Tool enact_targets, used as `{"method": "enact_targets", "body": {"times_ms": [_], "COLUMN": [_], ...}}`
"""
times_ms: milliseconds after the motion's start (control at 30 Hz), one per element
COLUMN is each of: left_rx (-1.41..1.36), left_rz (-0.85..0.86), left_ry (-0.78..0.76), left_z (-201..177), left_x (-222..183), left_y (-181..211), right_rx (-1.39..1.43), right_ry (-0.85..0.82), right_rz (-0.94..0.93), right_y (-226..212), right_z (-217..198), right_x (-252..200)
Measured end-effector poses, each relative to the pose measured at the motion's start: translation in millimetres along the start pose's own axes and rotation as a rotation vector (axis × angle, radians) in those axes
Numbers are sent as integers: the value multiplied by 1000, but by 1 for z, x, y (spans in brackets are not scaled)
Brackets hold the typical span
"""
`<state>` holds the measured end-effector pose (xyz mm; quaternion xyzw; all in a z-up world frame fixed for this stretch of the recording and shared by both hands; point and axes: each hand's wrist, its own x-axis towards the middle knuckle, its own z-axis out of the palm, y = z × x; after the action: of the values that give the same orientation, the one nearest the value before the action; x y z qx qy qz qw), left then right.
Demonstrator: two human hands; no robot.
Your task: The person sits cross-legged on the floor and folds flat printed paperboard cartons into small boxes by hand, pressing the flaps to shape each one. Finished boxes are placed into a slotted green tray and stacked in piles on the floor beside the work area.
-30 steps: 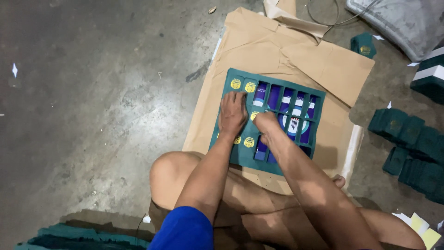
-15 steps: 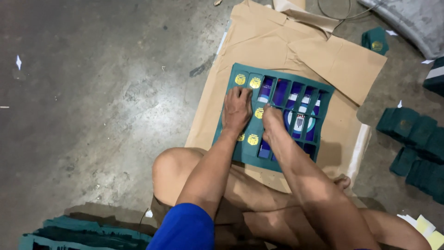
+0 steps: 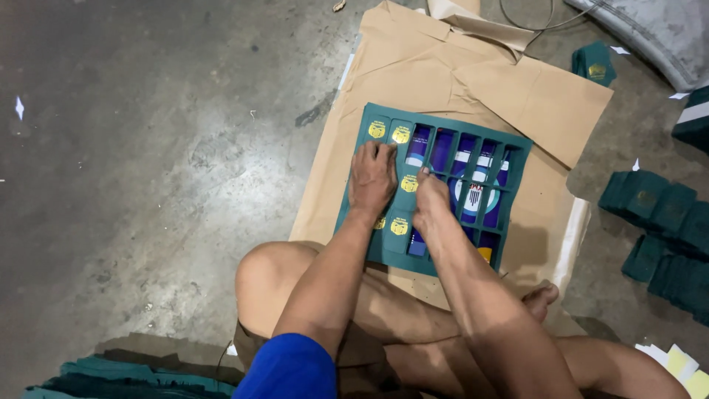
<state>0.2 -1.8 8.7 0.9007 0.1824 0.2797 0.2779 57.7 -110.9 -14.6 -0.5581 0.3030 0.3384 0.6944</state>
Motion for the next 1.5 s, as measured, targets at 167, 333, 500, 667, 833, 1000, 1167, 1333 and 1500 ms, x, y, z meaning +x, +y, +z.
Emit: {"method": "enact_targets", "body": {"times_ms": [167, 333, 500, 667, 833, 1000, 1167, 1333, 1500], "left_rx": [0, -8, 41, -52, -184, 29, -122, -282, -922], "left_rz": [10, 29, 16, -9, -10, -278, -405, -614, -797], "left_ry": [17, 47, -1, -8, -76, -309, -322, -262, -248], "left_z": [-3, -4, 1, -13, -18, -44, -16, 1, 39], "left_x": [1, 3, 2, 6, 7, 6, -23, -26, -40], "left_y": [2, 2, -1, 8, 0, 45, 42, 33, 2], "right_rx": [-45, -35, 105, 99, 139, 137, 130, 212, 158], "right_ry": [-17, -47, -226, -306, -344, -248, -260, -386, -431], "right_rz": [-61, -42, 51, -17, -10, 40, -5, 3, 34], "right_y": [16, -1, 2, 13, 0, 15, 16, 18, -6], "right_z": [-21, -17, -38, -48, -38, -41, -48, -52, -40], "right_x": [38, 13, 34, 44, 26, 53, 59, 65, 29]}}
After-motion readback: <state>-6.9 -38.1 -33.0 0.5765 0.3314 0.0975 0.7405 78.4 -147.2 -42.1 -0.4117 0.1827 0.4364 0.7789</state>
